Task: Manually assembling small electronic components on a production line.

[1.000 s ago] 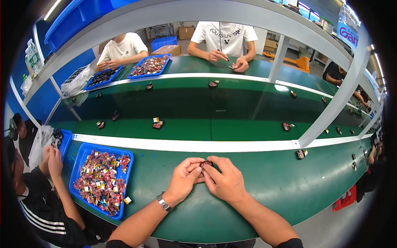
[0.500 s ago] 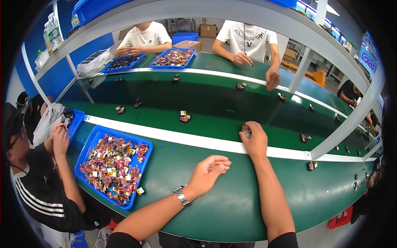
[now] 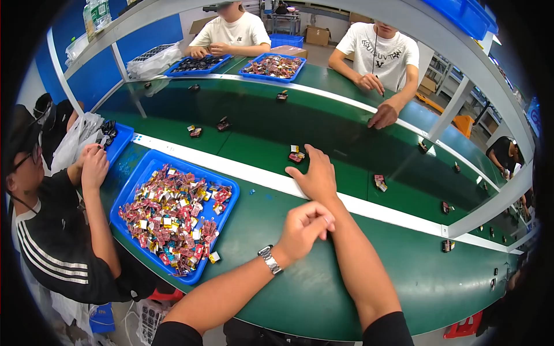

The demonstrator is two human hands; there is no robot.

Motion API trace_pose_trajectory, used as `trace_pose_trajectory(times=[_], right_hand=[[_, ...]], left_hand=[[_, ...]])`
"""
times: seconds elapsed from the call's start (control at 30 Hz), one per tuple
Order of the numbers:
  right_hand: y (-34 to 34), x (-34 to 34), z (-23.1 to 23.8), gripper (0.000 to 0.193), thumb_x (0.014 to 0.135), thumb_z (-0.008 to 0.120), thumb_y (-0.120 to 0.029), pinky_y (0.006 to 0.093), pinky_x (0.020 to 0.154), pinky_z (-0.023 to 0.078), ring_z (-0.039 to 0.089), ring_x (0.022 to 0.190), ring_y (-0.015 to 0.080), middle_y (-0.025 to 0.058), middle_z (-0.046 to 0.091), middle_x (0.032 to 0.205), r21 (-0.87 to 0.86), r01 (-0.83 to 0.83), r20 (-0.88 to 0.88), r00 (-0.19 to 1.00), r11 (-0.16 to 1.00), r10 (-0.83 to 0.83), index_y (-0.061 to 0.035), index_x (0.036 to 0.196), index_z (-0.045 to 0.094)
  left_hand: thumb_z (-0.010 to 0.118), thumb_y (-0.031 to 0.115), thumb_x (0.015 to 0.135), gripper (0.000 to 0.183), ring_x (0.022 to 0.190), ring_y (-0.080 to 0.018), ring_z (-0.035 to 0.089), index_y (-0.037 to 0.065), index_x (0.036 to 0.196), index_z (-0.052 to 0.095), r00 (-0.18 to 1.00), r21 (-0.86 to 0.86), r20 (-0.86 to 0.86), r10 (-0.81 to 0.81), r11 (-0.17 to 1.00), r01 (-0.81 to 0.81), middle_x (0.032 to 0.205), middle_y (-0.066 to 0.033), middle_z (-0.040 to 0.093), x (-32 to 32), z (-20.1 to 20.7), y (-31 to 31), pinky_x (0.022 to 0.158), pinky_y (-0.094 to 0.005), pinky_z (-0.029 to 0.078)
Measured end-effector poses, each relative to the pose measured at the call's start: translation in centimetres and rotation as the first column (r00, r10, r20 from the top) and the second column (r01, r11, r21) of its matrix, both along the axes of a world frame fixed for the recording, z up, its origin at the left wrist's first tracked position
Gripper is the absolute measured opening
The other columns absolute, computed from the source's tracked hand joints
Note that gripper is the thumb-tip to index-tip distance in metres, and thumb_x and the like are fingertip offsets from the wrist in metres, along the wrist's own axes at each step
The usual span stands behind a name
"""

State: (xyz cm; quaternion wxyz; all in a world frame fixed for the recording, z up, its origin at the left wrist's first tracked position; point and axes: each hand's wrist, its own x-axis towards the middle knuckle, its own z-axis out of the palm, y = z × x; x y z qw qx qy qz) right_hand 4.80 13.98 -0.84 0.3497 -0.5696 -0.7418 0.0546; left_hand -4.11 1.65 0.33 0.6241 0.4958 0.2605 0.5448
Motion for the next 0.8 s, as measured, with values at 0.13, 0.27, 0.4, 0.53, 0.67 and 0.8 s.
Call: trace_pose_trajectory(times=[0.13,0.27,0.4,0.53,0.67,0.8], right_hand=[[1.2,-0.1,0.4,0.057,0.075,0.08,-0.023,0.0422,0.096,0.045,0.055,0.112,0.032,0.0128,0.061,0.12,-0.08,0.019,0.006,1.0,0.997,-0.018,-0.0036,0.124,0.058],[-0.7,3.5,0.6,0.055,0.073,0.08,-0.014,0.0393,0.092,0.048,0.058,0.108,0.0289,0.0103,0.063,0.116,-0.108,-0.105,-0.271,0.96,0.989,0.072,-0.006,0.122,0.059],[-8.3,8.9,2.7,0.064,0.072,0.082,-0.012,0.0377,0.094,0.048,0.056,0.114,0.0262,0.0083,0.063,0.121,-0.095,-0.366,-0.321,0.892,0.926,0.32,-0.01,0.13,0.055],[-15.1,12.6,4.2,0.069,0.071,0.083,-0.009,0.0391,0.103,0.044,0.053,0.118,0.0281,0.0077,0.062,0.122,-0.141,-0.489,-0.173,0.868,0.861,0.464,-0.0098,0.134,0.053],[-17.4,13.4,5.1,0.07,0.073,0.081,-0.009,0.0405,0.103,0.044,0.052,0.12,0.0296,0.0066,0.062,0.122,-0.17,-0.43,-0.216,0.894,0.887,0.392,-0.0091,0.135,0.051],[-18.1,12.3,1.9,0.042,0.086,0.072,-0.005,0.0318,0.083,0.054,0.065,0.097,0.0185,0.0116,0.064,0.107,-0.35,-0.193,-0.67,0.735,0.917,-0.101,-0.0009,0.124,0.053]], left_hand=[[0.055,0.008,0.095,0.013,0.058,-0.0077,0.056,0.001,0.089,0.064,0.992,0.013,-0.057,0.115,0.993,-0.114,0.08,-0.0072,0.067,0.2,-1.0,0.9,0.053,-0.0221,0.042],[0.054,0.011,0.097,0.014,0.058,-0.0081,0.056,0.0,0.093,0.062,0.962,-0.066,-0.147,0.23,0.968,-0.241,0.079,-0.007,0.065,-0.3,-0.9,1.2,0.05,-0.0212,0.042],[0.05,0.016,0.1,0.019,0.059,-0.0089,0.057,0.001,0.097,0.061,0.956,-0.258,-0.145,0.256,0.923,-0.287,0.084,-0.0075,0.064,-0.7,-0.2,1.6,0.049,-0.0218,0.043],[0.048,0.021,0.103,0.029,0.068,-0.0102,0.061,-0.002,0.115,0.063,0.878,-0.294,-0.277,-0.39,0.905,0.309,0.09,-0.0071,0.066,-0.6,0.4,1.1,0.057,-0.0215,0.049],[0.052,0.016,0.101,0.033,0.076,-0.011,0.064,-0.005,0.126,0.059,0.804,-0.243,-0.319,-0.502,0.863,0.442,0.1,-0.0094,0.069,-0.4,0.8,0.5,0.065,-0.0223,0.053],[0.054,0.005,0.098,0.042,0.09,-0.0163,0.068,-0.004,0.139,0.046,0.91,-0.278,-0.156,-0.384,0.901,0.333,0.105,-0.0141,0.068,0.4,1.1,-0.1,0.076,-0.0264,0.057]])
